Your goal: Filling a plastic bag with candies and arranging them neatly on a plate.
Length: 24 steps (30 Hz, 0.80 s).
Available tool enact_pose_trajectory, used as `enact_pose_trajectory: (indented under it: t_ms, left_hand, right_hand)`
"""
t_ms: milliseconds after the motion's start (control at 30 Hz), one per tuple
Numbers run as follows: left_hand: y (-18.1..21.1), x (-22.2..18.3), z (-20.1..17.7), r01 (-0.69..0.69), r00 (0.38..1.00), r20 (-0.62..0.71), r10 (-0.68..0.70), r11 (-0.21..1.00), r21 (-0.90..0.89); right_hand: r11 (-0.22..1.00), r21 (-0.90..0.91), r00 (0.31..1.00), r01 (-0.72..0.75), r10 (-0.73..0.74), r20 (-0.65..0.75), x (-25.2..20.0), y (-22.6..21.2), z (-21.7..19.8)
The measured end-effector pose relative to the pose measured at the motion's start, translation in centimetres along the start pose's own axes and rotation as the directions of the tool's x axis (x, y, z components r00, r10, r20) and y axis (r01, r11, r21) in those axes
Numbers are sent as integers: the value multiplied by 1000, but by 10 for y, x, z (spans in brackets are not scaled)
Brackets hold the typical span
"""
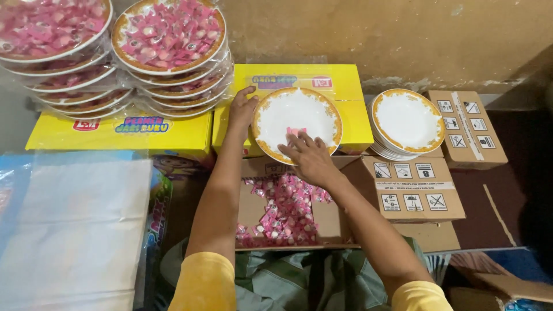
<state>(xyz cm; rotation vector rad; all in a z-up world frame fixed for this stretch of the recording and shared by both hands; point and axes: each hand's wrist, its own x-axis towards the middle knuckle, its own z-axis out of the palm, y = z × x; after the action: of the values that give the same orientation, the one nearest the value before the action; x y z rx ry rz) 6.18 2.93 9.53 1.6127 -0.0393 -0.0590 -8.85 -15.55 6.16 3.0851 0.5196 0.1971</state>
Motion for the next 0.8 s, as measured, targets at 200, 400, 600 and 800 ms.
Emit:
enact_pose_trajectory:
  t_ms: [200, 400, 600, 800]
  left_hand:
    - [-20, 56, 11, 135, 981, 174, -90, 955, -265]
    - [-38, 91, 29, 145, 987, 104, -123, 959, -242]
    - [-54, 112, 42, 131, 991, 19, -131, 946, -297]
    - [-30, 99, 36, -42, 995, 90, 37, 998, 54]
  right_hand:
    - [999, 36, 1000, -7, 6, 22, -5, 3, 0]
    - [999, 46, 998, -23, 20, 52, -9, 3, -3]
    - [998, 37, 995, -55, 51, 89, -8, -1, -6]
    - [993, 85, 989, -87, 77, 125, 0, -3, -29]
